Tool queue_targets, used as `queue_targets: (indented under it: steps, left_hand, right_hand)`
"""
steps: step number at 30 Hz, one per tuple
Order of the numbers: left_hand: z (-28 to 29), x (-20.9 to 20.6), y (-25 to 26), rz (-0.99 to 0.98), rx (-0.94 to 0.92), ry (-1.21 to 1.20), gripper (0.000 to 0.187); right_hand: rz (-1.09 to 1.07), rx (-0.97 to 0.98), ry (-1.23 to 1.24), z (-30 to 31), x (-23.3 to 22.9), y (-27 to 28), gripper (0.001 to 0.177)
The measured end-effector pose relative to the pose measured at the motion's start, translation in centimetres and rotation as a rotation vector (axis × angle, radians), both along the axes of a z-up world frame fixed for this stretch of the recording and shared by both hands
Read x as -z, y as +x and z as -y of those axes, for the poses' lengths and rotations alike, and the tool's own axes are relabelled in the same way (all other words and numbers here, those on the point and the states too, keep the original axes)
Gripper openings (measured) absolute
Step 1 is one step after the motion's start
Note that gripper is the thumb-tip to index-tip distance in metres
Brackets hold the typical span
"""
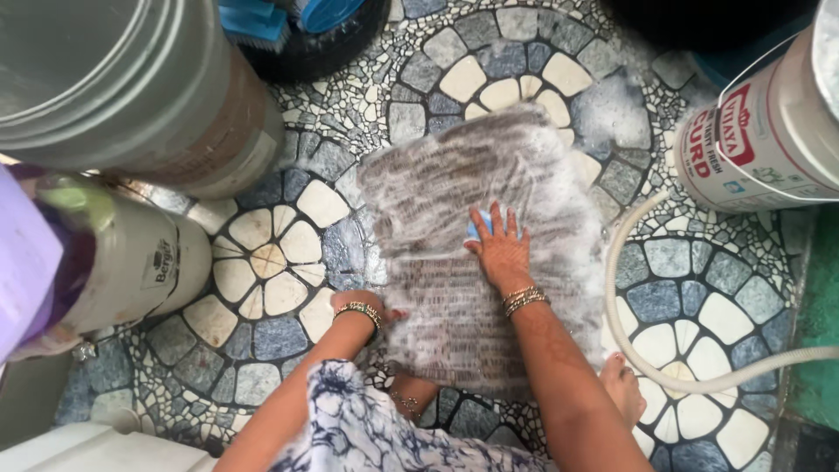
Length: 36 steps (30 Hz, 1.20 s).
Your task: The person washes a mat by wetting it with water from a hose and scrubbing soap across its surface by hand.
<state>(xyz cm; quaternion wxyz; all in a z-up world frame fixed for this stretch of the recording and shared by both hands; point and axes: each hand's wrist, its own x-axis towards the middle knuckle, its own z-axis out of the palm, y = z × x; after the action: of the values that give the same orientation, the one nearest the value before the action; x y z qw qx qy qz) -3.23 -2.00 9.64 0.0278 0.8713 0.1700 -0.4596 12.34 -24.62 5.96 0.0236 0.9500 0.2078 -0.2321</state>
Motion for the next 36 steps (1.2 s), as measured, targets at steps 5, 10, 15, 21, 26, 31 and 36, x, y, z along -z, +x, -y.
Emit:
queue_targets:
  steps: [5,10,15,21,26,31,36]
  left_hand:
    - [1.9,0.9,-1.5,-0.175,-0.004,-0.277,0.103]
    - [3.9,2.1,-3.4,-0.125,-0.011,-0.31,0.093]
    - [4.0,4.0,-5.4,0.006,-0.194,-0.367,0.071]
    - [6.2,9.3,-8.6,0.318,-0.642,-0.559,0.051]
    - [9.5,18.0,-12.0,0.601,-0.906,-0.627,0.049]
    - [9.2,23.4,-11.8,0.73,-1.577,-1.365,0.056]
    - [2.6,20.6,-8.2,0.855,-1.002,-0.804,0.028]
  right_hand:
    - [0.057,0.053,0.014,-0.7,0.5,4.0,0.074]
    - [0.148,0.072,0.05,-1.4,1.6,8.2,0.067]
    - [0.439,-0.068,0.147,-0.7,2.9,9.0,0.055]
    - [0.167,0.213,0.491,-7.2,-0.8,10.0,0.049]
    - [-0.035,0.115,0.234,-17.5,-1.6,6.9,0.09]
    - [0.347,-0.094,0.081,-15.7,4.1,8.4,0.057]
    - [0.017,0.42,0.595,-8.9,1.3,15.7,0.026]
